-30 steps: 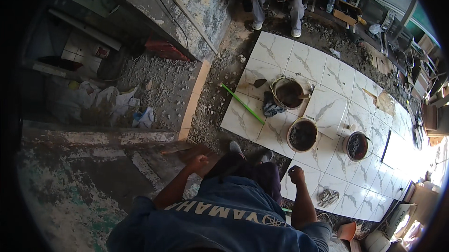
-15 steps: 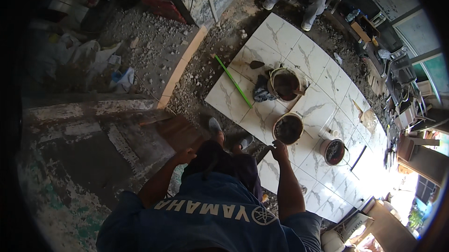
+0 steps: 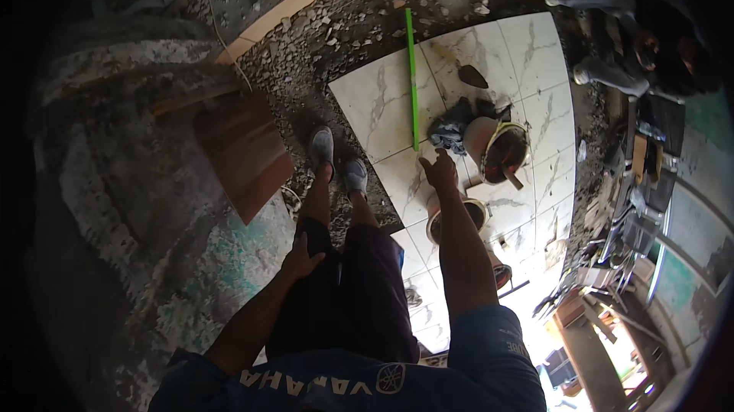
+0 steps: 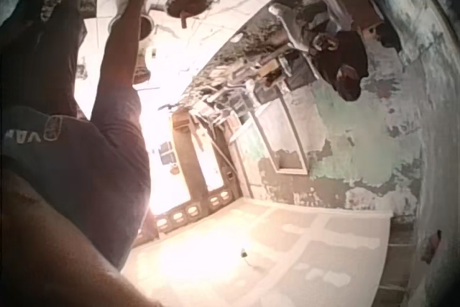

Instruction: Applying mortar and laying tiles on a floor, then leveling them with a mallet and level.

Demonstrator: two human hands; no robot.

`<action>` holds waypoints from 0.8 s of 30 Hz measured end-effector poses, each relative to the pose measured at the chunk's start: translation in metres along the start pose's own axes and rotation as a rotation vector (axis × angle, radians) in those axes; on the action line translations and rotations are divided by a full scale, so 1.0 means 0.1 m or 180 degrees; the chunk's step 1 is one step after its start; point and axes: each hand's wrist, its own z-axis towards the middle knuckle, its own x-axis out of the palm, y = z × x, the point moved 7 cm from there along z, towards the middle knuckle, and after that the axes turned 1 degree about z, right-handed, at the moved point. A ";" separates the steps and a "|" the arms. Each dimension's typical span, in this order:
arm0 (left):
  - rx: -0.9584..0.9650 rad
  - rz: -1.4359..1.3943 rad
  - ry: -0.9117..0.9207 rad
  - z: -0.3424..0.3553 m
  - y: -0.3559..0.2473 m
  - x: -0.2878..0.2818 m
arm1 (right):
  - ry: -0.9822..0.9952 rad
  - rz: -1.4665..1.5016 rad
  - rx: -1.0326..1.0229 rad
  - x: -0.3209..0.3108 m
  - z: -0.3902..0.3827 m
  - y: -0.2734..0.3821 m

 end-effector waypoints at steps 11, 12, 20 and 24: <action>-0.0974 -0.0663 -0.0076 0.48 0.55 1.15 | -0.0504 -0.1495 0.0252 2.04 3.19 -0.67; -0.1033 -0.0778 -0.0098 0.51 0.60 1.24 | -0.0399 -0.1491 0.0524 2.12 3.30 -0.80; -0.1160 -0.1039 0.0012 0.59 0.70 1.36 | -0.0328 -0.0970 -0.0639 2.97 2.73 -0.06; -0.1198 -0.0991 -0.0031 0.60 0.72 1.31 | -0.0213 -0.0894 -0.0763 3.39 2.32 0.60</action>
